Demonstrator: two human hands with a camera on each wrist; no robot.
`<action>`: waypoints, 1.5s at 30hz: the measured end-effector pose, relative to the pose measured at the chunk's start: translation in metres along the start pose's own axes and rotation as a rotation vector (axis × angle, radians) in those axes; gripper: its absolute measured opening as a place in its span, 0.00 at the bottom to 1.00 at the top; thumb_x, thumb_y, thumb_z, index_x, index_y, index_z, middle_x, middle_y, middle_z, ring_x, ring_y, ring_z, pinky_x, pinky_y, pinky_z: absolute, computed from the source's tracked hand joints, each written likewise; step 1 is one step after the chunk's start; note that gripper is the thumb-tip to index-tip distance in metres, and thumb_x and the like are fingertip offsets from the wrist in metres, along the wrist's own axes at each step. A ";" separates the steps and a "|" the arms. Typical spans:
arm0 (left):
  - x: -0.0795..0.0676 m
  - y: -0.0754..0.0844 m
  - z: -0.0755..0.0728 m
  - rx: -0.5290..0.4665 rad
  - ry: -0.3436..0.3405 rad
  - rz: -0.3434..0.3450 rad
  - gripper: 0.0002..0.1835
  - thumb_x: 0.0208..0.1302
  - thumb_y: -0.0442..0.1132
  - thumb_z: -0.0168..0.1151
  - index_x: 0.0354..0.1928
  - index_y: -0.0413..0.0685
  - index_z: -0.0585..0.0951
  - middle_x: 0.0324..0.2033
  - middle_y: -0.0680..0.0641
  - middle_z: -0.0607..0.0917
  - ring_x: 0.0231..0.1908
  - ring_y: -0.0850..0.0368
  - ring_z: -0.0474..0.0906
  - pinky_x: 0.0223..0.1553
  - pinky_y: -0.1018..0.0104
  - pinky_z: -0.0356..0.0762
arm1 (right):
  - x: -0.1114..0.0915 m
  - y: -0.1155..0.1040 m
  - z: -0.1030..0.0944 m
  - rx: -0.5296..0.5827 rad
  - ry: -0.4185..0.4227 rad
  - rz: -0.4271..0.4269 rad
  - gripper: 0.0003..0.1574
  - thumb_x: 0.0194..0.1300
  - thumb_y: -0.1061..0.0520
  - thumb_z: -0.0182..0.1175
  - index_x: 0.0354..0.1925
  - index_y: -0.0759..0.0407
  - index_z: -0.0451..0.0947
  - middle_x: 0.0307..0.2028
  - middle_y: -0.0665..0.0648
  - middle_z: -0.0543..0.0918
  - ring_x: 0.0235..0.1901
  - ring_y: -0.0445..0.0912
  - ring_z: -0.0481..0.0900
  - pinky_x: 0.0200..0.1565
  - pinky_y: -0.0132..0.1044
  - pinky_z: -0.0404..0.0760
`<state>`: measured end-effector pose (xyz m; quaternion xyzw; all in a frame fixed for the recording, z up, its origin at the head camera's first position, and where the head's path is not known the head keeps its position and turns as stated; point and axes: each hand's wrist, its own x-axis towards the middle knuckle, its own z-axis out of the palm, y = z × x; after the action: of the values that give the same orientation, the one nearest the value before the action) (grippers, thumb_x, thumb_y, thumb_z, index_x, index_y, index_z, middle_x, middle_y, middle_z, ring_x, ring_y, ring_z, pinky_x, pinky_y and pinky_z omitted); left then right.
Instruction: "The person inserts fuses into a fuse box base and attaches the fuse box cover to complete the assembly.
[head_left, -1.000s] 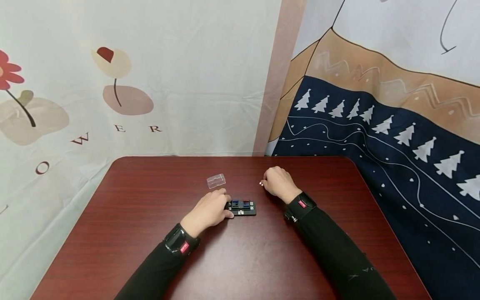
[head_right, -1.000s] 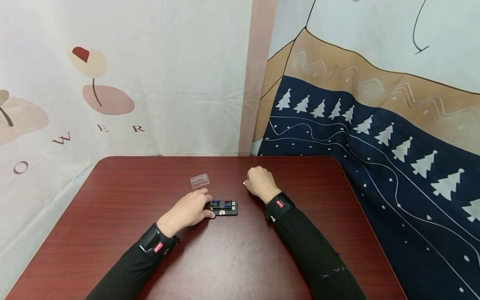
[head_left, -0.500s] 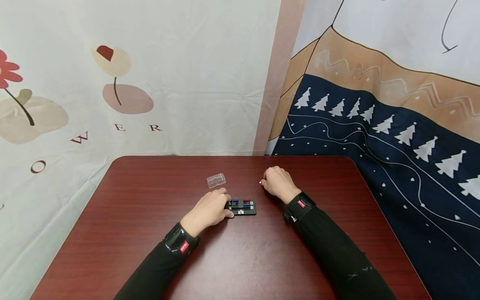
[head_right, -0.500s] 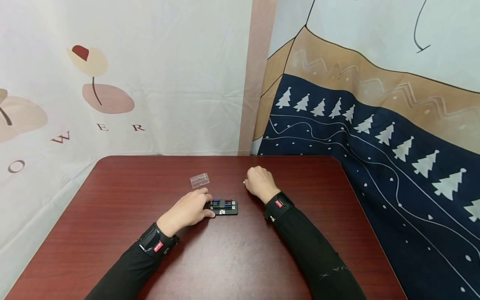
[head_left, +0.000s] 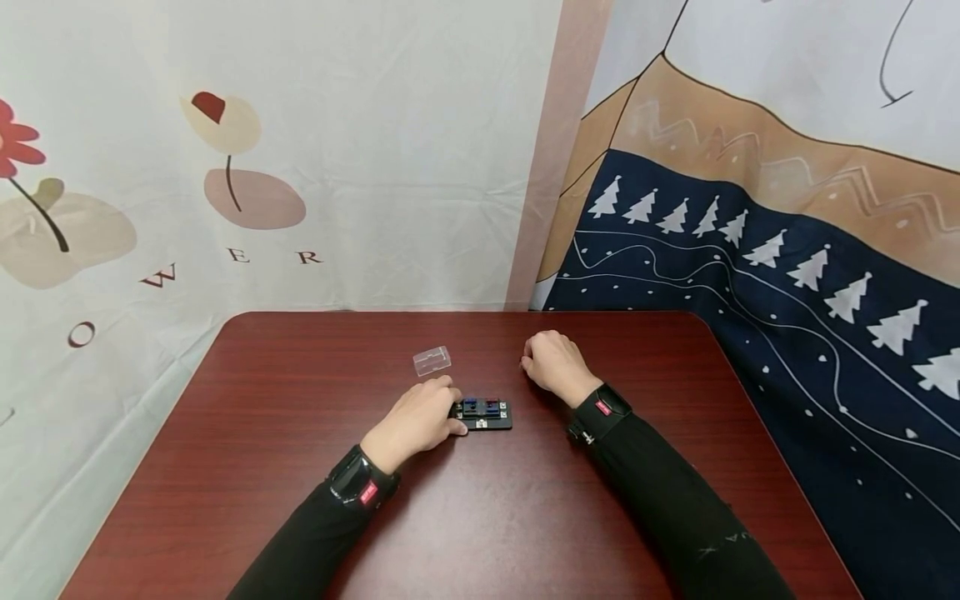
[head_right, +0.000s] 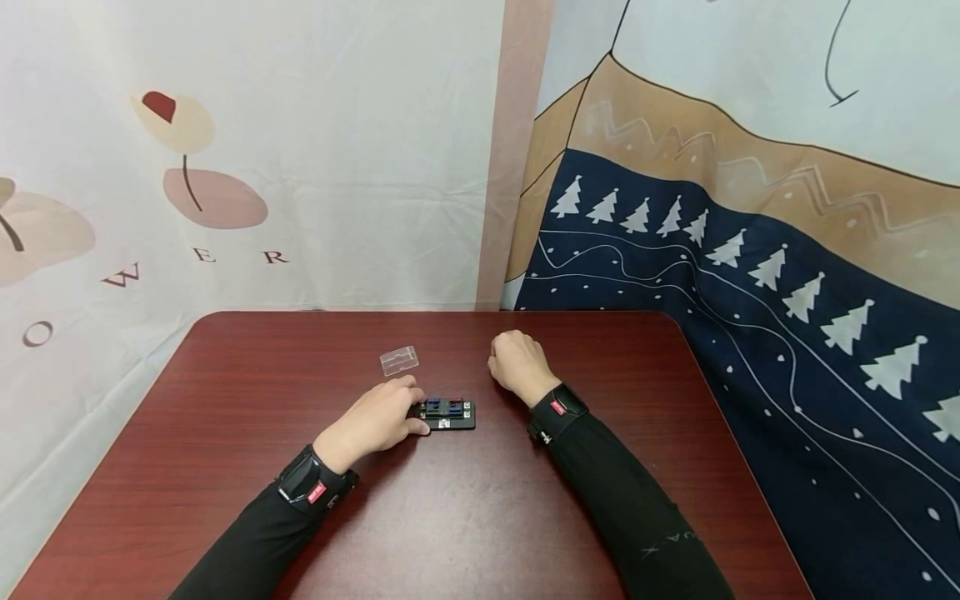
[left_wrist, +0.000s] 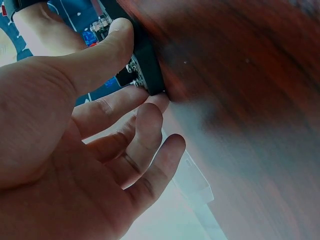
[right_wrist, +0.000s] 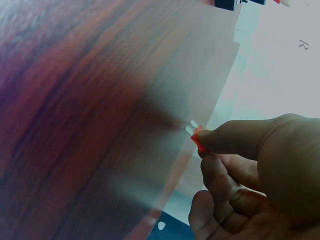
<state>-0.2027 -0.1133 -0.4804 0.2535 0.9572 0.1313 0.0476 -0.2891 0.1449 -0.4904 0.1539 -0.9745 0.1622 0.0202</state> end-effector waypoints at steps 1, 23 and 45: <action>0.000 0.000 0.000 0.000 0.000 -0.001 0.26 0.59 0.52 0.78 0.52 0.42 0.88 0.43 0.47 0.82 0.40 0.48 0.82 0.48 0.47 0.84 | 0.000 0.000 0.000 -0.001 0.003 -0.003 0.08 0.66 0.55 0.69 0.29 0.55 0.87 0.34 0.55 0.87 0.35 0.53 0.83 0.38 0.52 0.85; 0.000 0.000 0.001 -0.002 0.012 0.007 0.25 0.57 0.52 0.79 0.50 0.43 0.89 0.41 0.48 0.81 0.38 0.47 0.82 0.47 0.47 0.84 | -0.021 -0.032 -0.019 -0.006 0.072 -0.207 0.06 0.68 0.56 0.67 0.36 0.56 0.90 0.32 0.50 0.82 0.32 0.46 0.79 0.32 0.44 0.81; -0.001 0.000 0.000 -0.006 0.023 0.013 0.20 0.56 0.52 0.80 0.43 0.45 0.88 0.37 0.49 0.80 0.35 0.47 0.82 0.42 0.47 0.84 | -0.045 -0.074 -0.013 -0.015 0.049 -0.408 0.06 0.70 0.55 0.66 0.38 0.52 0.90 0.35 0.49 0.83 0.38 0.44 0.81 0.37 0.41 0.84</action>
<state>-0.2019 -0.1132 -0.4803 0.2579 0.9557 0.1371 0.0366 -0.2234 0.0959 -0.4589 0.3438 -0.9235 0.1513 0.0776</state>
